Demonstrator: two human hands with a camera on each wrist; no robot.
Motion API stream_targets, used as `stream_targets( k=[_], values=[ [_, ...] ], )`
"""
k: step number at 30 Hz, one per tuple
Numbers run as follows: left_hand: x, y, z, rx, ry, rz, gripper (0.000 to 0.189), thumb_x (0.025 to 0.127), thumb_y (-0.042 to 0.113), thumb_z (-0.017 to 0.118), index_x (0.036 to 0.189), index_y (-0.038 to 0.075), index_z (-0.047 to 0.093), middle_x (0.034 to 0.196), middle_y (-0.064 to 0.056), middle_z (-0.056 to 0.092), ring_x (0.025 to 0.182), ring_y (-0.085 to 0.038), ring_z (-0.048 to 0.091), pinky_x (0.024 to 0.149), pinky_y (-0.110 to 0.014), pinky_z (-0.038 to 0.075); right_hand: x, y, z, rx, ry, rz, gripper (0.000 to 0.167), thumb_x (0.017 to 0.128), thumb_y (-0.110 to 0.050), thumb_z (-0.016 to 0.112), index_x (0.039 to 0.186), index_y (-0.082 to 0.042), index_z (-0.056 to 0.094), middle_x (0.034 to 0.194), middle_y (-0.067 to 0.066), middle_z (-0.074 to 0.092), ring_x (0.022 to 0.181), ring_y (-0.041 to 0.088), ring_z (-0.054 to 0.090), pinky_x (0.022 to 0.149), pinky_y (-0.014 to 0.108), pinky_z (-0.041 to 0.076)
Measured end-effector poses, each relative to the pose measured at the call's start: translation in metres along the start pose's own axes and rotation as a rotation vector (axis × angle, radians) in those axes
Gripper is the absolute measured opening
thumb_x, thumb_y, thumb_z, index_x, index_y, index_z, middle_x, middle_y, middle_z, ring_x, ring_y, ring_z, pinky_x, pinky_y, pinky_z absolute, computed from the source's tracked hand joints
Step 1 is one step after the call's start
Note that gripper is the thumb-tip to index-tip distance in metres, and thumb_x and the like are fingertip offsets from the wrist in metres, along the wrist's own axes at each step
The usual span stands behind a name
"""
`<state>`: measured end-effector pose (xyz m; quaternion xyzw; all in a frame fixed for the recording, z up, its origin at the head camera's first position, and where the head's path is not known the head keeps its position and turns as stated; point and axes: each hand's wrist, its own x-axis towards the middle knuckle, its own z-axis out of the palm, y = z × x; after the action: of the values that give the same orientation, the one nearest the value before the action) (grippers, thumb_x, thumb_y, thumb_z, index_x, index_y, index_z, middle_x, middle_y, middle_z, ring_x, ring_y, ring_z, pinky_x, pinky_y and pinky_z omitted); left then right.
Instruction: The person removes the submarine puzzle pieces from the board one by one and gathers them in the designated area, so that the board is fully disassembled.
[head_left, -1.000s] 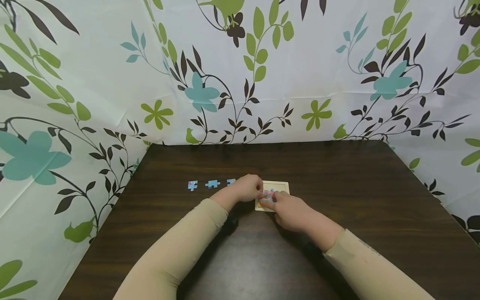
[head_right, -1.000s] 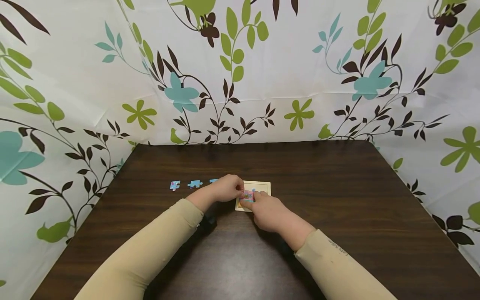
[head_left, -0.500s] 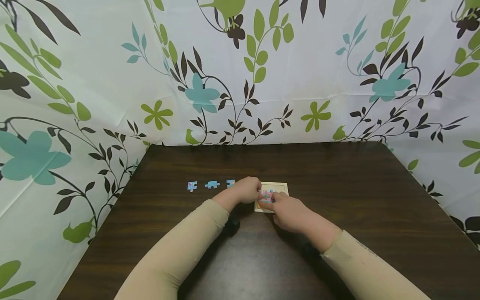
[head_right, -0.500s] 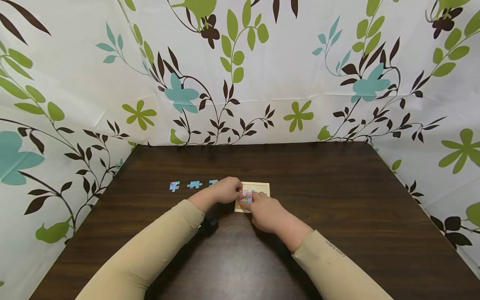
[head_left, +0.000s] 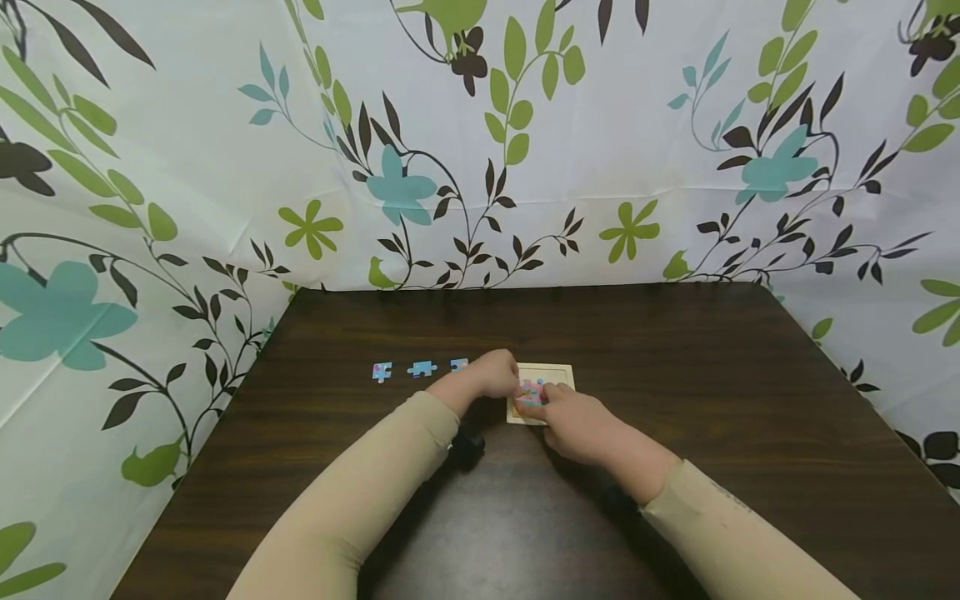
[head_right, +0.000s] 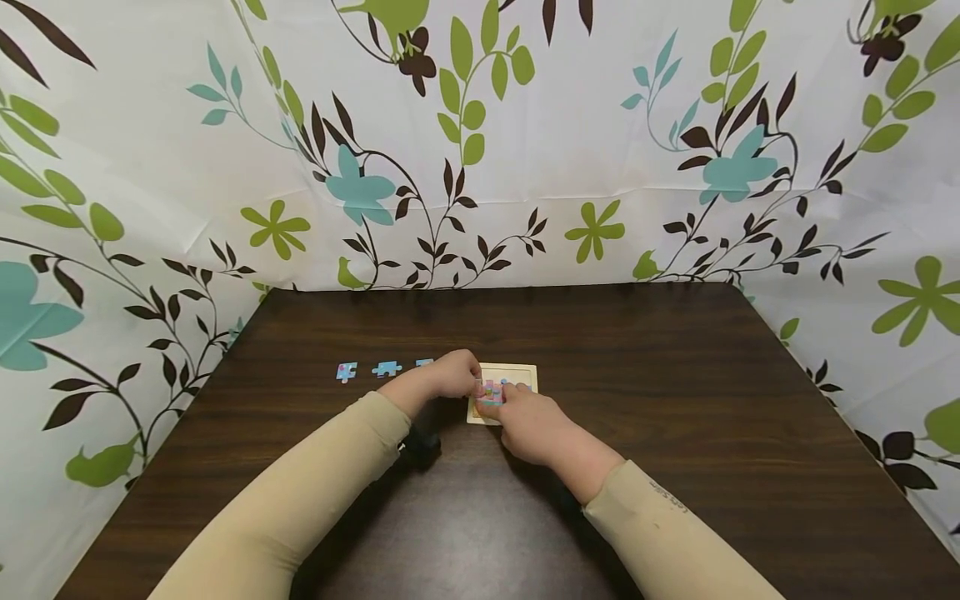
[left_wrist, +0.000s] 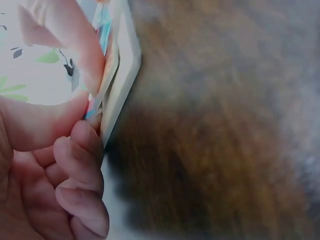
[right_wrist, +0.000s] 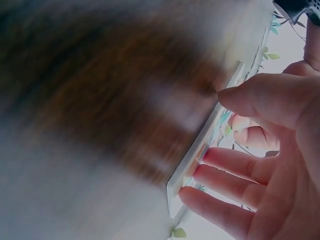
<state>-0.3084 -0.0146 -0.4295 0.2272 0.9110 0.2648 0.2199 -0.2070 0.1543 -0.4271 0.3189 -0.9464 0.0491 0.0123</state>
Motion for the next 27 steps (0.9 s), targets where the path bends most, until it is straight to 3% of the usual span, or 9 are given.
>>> stream_targets(
  k=[7,12,17,27],
  values=[
    [0.0006,-0.0025,-0.0048,-0.145,-0.092,-0.020,0.036,0.090,0.002,0.064,0.057,0.010,0.051,0.053,0.002,0.044,0.049,-0.011,0.038,0.049,-0.025,0.033,-0.0012,0.0000,-0.0007,0.015,-0.002,-0.004,0.058,0.078,-0.005,0.067,0.134,-0.021,0.064,0.104,0.018,0.058,0.090,0.032,0.057,0.059,0.045,0.050],
    [0.0015,-0.0048,-0.0073,-0.179,-0.103,-0.005,0.034,0.087,0.000,0.065,0.056,0.009,0.052,0.053,0.002,0.043,0.051,-0.011,0.038,0.050,-0.024,0.031,-0.0015,-0.0008,-0.0008,0.020,-0.002,0.008,0.057,0.079,-0.004,0.066,0.133,-0.023,0.065,0.103,0.017,0.058,0.088,0.032,0.057,0.058,0.045,0.050],
    [0.0046,-0.0081,-0.0072,-0.209,-0.114,-0.009,0.032,0.088,0.002,0.065,0.058,0.009,0.054,0.054,0.002,0.043,0.051,-0.011,0.037,0.049,-0.025,0.029,-0.0020,0.0004,0.0010,0.011,-0.007,0.019,0.058,0.080,-0.005,0.065,0.135,-0.023,0.063,0.113,0.022,0.058,0.093,0.033,0.058,0.059,0.044,0.050],
    [0.0090,-0.0078,-0.0073,-0.413,-0.163,-0.145,0.031,0.087,0.000,0.062,0.058,0.004,0.055,0.049,-0.002,0.043,0.039,-0.009,0.026,0.041,-0.023,0.022,-0.0062,0.0030,0.0030,-0.011,0.041,-0.023,0.057,0.080,-0.004,0.065,0.134,-0.023,0.064,0.126,0.025,0.057,0.110,0.035,0.059,0.064,0.045,0.053]
  ],
)
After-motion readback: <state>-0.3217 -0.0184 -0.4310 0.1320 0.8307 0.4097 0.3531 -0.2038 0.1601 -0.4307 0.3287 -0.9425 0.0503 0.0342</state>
